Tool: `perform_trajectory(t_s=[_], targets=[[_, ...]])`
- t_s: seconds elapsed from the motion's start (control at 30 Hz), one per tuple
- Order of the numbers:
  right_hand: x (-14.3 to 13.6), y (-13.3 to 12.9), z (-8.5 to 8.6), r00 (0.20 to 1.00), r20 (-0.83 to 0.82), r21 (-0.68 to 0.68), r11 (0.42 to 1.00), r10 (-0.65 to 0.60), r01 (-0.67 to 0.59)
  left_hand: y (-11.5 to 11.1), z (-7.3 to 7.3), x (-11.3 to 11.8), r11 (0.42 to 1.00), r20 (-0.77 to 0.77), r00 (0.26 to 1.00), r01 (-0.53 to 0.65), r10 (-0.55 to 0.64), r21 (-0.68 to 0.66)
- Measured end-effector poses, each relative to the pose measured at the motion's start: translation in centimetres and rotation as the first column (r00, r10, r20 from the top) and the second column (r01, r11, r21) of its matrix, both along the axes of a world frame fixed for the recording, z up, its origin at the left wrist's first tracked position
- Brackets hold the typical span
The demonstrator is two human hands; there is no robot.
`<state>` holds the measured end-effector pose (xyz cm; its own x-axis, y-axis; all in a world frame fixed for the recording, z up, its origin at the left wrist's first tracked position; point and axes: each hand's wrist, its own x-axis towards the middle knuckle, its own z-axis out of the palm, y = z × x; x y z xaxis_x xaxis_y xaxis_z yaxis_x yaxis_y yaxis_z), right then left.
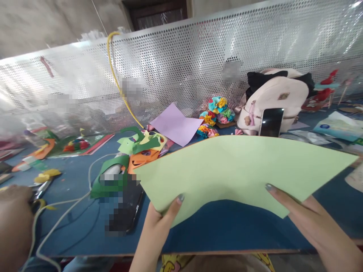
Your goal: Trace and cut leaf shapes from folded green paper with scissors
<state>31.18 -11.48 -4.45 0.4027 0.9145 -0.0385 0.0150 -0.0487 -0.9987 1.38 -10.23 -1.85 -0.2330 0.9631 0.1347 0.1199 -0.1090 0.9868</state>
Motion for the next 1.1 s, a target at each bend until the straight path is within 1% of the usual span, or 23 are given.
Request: perform_trajectory(t_s=[0.13,0.2,0.27,0.4,0.5,0.63,0.8,0.87,0.97,1.03,1.1], targets=[[0.1,0.1,0.1,0.999,0.007,-0.012,0.999,0.053,-0.053,0.0,0.0,-0.1,1.000,0.007,1.000,0.004,-0.004,0.000],[-0.1,0.1,0.2,0.999,0.021,-0.008,0.999,0.045,-0.045,0.0,-0.2,-0.3,1.000,-0.008,1.000,0.011,-0.011,0.001],[-0.4,0.0,0.1,0.999,0.046,-0.022,1.000,0.006,-0.005,0.1,-0.5,-0.5,1.000,-0.031,0.999,0.010,-0.010,0.014],[-0.6,-0.2,-0.5,0.996,0.068,-0.063,0.996,-0.060,0.064,0.3,-0.8,-0.7,0.999,-0.060,0.998,0.009,-0.007,0.037],[-0.5,-0.1,-0.9,0.997,0.074,-0.040,0.998,-0.035,0.038,0.5,-1.0,-0.8,0.998,-0.076,0.997,0.012,-0.007,0.055],[-0.4,0.0,-0.8,0.994,0.109,-0.056,0.998,-0.027,0.034,0.5,-1.2,-0.9,0.997,-0.096,0.995,-0.006,0.013,0.076],[-0.5,-0.1,-0.4,0.996,0.094,-0.090,0.996,-0.013,0.021,0.4,-1.1,-0.8,0.999,-0.060,0.998,0.000,0.003,0.040],[-0.6,-0.2,-0.4,0.998,0.065,-0.107,0.994,-0.006,0.013,0.4,-0.9,-0.7,1.000,-0.062,0.998,-0.001,0.002,0.012],[-0.9,-0.3,-0.5,1.000,0.029,-0.098,0.995,-0.001,0.004,0.4,-0.7,-0.7,1.000,-0.082,0.997,0.006,-0.007,-0.006],[-1.0,-0.3,-0.5,0.999,0.041,-0.102,0.995,-0.021,0.025,0.5,-0.7,-0.9,1.000,-0.096,0.995,0.013,-0.013,-0.003],[-0.9,-0.2,-0.4,0.997,0.078,-0.074,0.997,-0.003,0.008,0.5,-0.6,-1.1,1.000,-0.105,0.994,0.009,-0.010,-0.011]])
